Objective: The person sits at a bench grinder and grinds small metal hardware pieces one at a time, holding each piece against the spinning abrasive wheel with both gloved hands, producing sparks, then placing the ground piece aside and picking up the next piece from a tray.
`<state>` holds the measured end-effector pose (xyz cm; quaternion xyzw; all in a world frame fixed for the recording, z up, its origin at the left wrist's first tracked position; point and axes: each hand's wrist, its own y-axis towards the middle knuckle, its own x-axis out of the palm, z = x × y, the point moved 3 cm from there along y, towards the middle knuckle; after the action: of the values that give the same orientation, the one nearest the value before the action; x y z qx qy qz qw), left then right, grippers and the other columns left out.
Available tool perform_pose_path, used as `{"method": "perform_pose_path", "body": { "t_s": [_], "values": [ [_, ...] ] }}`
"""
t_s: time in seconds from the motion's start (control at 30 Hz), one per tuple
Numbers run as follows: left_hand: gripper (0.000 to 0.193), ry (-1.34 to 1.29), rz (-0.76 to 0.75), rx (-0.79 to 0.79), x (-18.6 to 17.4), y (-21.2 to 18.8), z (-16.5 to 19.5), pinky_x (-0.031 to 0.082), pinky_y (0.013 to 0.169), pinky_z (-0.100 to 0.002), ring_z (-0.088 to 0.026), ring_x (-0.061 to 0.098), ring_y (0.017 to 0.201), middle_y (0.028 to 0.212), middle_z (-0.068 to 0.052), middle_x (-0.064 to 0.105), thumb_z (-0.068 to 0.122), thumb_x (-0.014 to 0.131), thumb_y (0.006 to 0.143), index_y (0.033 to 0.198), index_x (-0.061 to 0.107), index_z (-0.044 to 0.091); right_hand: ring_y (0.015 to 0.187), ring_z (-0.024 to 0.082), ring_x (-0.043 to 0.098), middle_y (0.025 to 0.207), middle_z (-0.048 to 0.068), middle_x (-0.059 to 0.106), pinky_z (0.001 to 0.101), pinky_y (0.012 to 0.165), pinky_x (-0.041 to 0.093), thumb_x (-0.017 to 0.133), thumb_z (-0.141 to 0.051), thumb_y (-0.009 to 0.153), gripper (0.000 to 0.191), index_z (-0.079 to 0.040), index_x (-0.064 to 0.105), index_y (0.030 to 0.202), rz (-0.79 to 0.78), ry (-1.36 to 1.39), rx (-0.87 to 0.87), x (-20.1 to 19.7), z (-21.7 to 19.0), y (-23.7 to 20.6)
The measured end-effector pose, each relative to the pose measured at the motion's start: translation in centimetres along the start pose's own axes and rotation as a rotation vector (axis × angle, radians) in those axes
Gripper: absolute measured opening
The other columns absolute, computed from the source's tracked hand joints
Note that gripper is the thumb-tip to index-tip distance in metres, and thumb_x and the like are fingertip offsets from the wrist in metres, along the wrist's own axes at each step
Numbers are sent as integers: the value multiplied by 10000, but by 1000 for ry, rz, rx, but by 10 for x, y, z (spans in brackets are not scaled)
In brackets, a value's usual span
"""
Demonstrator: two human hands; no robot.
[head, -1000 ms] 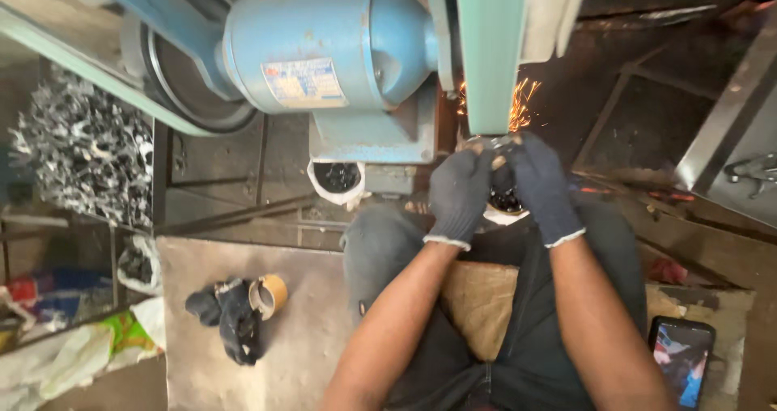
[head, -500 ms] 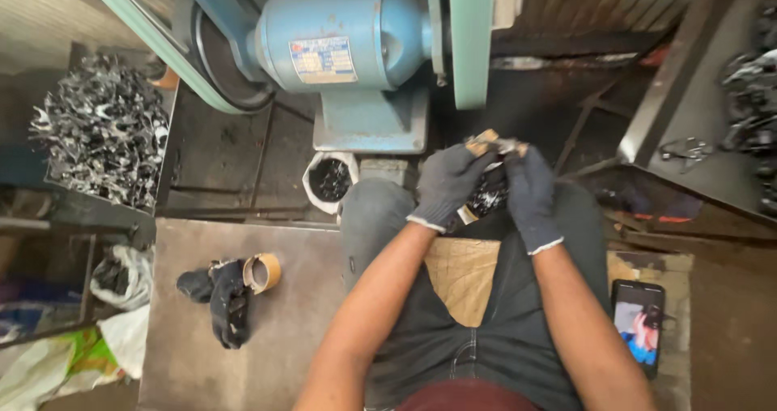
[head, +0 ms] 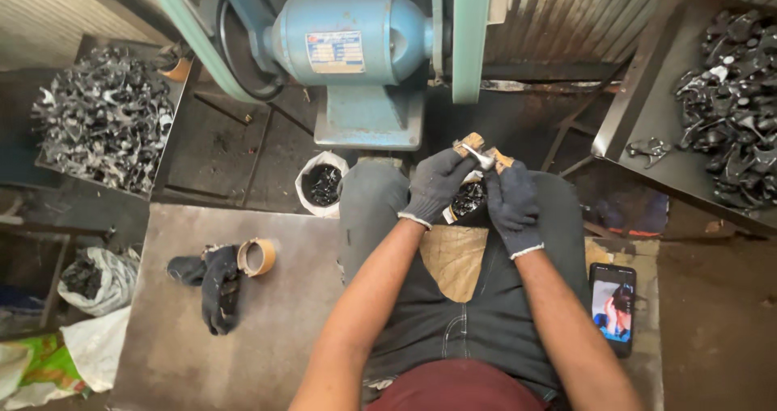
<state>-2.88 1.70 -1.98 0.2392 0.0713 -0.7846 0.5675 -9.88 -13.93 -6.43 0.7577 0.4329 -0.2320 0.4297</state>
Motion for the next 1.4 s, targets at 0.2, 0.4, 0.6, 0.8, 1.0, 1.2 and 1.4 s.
{"method": "perform_pose_path", "body": {
  "t_s": [0.2, 0.4, 0.6, 0.8, 1.0, 1.2, 1.4],
  "values": [
    [413, -15, -51, -173, -9, -3, 20, 552, 792, -367, -248, 751, 899, 986, -121, 761, 425, 732, 890, 1177, 737, 128, 987, 413, 648, 1133, 221, 643, 485, 836, 529, 624, -219, 1041, 259, -5, 660, 1183, 73, 151, -79, -10, -12, 3],
    [505, 80, 44, -100, -10, -1, 14, 545, 852, -393, -294, 720, 989, 1082, -144, 742, 379, 747, 869, 1288, 673, 106, 1006, 399, 652, 1122, 219, 663, 463, 858, 525, 645, -181, 1026, 222, -2, 669, 1155, 23, 245, -51, -16, -16, 11],
    [335, 9, -12, -49, 3, -5, -8, 559, 912, -340, -266, 729, 1076, 1169, -123, 760, 302, 718, 937, 1205, 748, 103, 1150, 321, 665, 1238, 169, 674, 393, 989, 516, 630, -113, 1027, 259, -10, 681, 1258, -52, 513, 32, -22, -16, 15],
    [342, -67, -6, -122, 3, -1, -10, 559, 827, -349, -250, 750, 953, 1072, -124, 770, 330, 726, 903, 1142, 760, 87, 1310, 328, 593, 1382, 196, 616, 379, 1104, 459, 672, -83, 966, 282, 9, 683, 1233, -37, 544, 19, -19, -17, 17],
    [342, -36, -135, -272, 13, -4, -14, 541, 749, -393, -295, 735, 814, 930, -182, 764, 357, 729, 924, 1046, 754, 38, 1314, 282, 586, 1397, 168, 617, 349, 1110, 455, 658, -65, 973, 314, -7, 670, 1281, -22, 536, 54, -15, -17, 17],
    [306, -26, -102, -98, 21, -4, -23, 528, 729, -419, -324, 716, 828, 891, -190, 725, 322, 661, 927, 1009, 719, 33, 1216, 188, 628, 1296, 99, 676, 303, 1043, 468, 585, -110, 998, 370, -20, 626, 1355, -264, 762, 232, -20, -22, 19],
    [313, 1, -140, -154, 12, 2, -6, 524, 723, -435, -335, 727, 807, 847, -199, 717, 310, 625, 930, 940, 702, 7, 1176, 136, 625, 1267, 65, 695, 279, 1034, 473, 542, -158, 1043, 342, -20, 635, 1342, -352, 919, 313, -19, -30, 35]
  ]
}}
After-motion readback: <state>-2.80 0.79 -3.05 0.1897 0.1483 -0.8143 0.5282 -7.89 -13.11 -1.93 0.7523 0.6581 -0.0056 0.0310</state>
